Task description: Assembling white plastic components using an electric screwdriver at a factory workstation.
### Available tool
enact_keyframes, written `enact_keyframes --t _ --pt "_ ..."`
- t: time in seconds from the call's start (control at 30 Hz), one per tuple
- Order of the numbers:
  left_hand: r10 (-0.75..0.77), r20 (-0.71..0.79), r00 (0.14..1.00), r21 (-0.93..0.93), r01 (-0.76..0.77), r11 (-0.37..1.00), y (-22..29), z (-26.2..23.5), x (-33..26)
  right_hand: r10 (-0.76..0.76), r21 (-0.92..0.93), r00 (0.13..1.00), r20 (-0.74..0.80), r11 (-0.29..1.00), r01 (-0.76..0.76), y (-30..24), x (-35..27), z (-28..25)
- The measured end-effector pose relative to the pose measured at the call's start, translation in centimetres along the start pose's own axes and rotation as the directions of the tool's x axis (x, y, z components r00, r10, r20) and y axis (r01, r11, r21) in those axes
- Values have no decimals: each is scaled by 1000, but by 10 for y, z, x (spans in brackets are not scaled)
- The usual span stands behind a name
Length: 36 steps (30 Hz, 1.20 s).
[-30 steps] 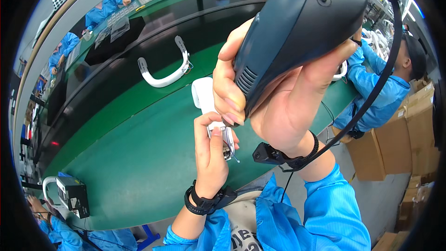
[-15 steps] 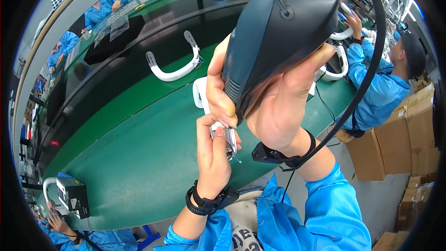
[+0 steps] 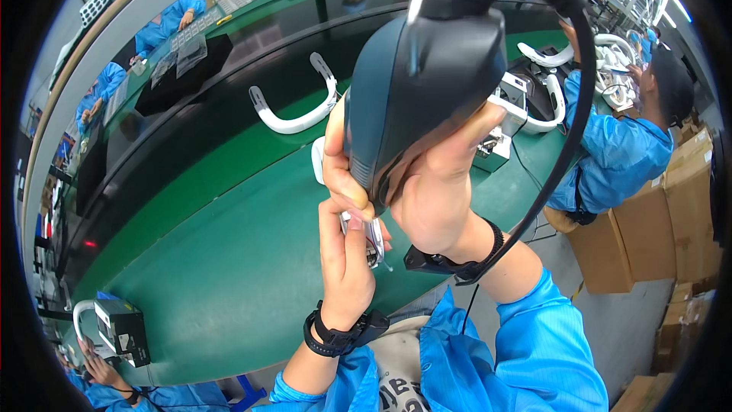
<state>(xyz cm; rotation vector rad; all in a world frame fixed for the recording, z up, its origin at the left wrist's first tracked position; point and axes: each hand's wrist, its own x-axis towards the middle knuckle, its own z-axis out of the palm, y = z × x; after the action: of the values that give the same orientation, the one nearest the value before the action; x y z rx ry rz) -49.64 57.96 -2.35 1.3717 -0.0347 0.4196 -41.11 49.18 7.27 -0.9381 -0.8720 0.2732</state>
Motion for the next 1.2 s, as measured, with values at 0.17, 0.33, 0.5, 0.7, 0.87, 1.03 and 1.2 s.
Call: enact_keyframes --t 0.17,0.33,0.5,0.7,0.87,1.03,1.2 --pt "-64 70 995 -91 70 993 -12 -2 0 -14 61 1000 -15 998 15 -2 -4 2" --pt "-52 31 998 -96 54 994 -11 -8 -5 -303 118 946 -114 941 316 -29 -27 -34" --pt "-22 15 1000 -93 23 995 -19 -4 -3 -349 -338 799 -490 921 195 -36 -64 -139" --pt "-17 17 1000 -48 18 999 -18 1 -3 -429 -503 761 -487 850 157 -22 -60 -207" --pt "7 28 1000 -31 -6 999 -18 6 -3 -444 -536 734 -515 834 129 -9 -62 -222" --pt "-12 26 1000 -65 14 998 -19 3 -3 -377 -477 734 -566 875 82 -7 -64 -208" --pt "-6 89 996 -110 16 994 -21 5 -2 -283 -224 768 -574 957 184 -16 -75 -166"
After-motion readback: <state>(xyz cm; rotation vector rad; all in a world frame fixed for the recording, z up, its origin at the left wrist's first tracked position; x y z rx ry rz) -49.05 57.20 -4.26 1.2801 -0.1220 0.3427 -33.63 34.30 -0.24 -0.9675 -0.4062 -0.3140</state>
